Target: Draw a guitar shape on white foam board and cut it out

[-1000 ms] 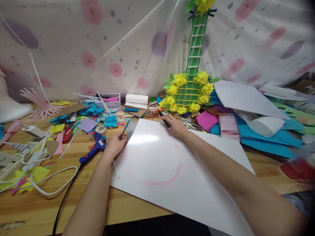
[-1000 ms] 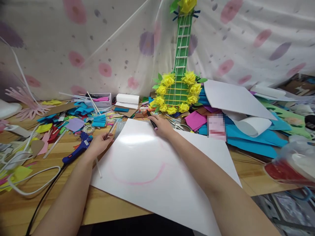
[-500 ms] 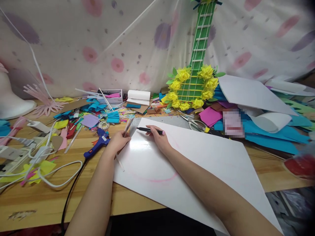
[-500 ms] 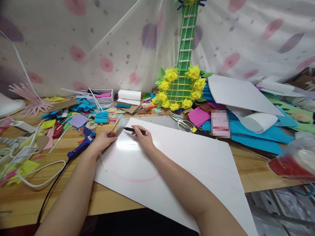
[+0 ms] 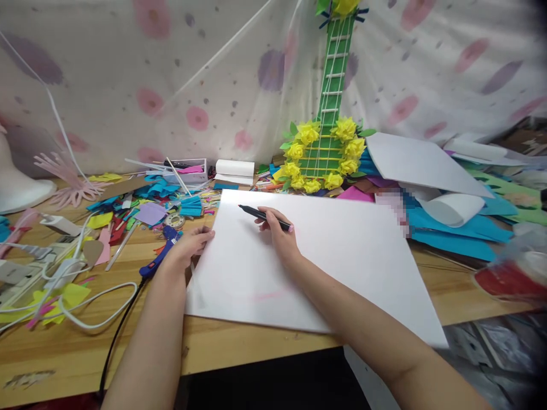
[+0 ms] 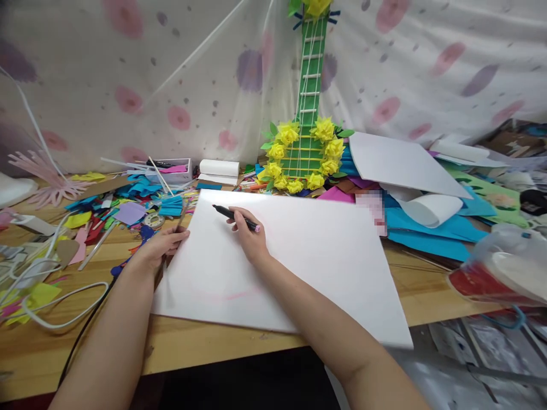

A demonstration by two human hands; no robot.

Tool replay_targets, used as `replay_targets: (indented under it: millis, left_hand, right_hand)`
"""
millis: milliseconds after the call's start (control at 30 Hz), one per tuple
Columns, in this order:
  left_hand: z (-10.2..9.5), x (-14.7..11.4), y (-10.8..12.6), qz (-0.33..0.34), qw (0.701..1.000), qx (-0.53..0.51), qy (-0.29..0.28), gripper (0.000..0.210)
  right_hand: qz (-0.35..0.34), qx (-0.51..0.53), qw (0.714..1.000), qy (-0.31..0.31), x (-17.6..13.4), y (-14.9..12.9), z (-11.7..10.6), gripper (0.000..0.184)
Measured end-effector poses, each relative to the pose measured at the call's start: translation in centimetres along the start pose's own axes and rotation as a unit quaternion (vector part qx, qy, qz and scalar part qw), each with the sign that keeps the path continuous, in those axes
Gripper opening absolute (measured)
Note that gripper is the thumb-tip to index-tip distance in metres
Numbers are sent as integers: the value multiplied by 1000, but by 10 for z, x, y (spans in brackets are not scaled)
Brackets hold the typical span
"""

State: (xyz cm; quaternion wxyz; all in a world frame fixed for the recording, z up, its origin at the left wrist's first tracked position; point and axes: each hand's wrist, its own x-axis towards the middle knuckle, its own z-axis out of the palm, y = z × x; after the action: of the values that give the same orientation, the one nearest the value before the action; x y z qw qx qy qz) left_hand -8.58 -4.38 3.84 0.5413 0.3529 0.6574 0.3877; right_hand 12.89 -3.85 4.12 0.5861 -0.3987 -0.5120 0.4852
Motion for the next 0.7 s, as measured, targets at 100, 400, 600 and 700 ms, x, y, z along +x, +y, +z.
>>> replay_targets:
  millis: [100,400,600,700]
  left_hand:
    - [-6,1,-2,17,999,-23,16,33]
    - [-6,-2,-5,-21,992,111,-49,38]
    - [-7,-1,-6,-16,983,174,-62,42]
    - [-8,5,-9,2,986,163,40,33]
  right_hand:
    - [-5,3,1000,4,1,-6,-3,34]
    - [26,24,999,-35,2,13,18,30]
    - [27,17,999,0,4,15,24,31]
    - [41,5,999,12,6,24,22,33]
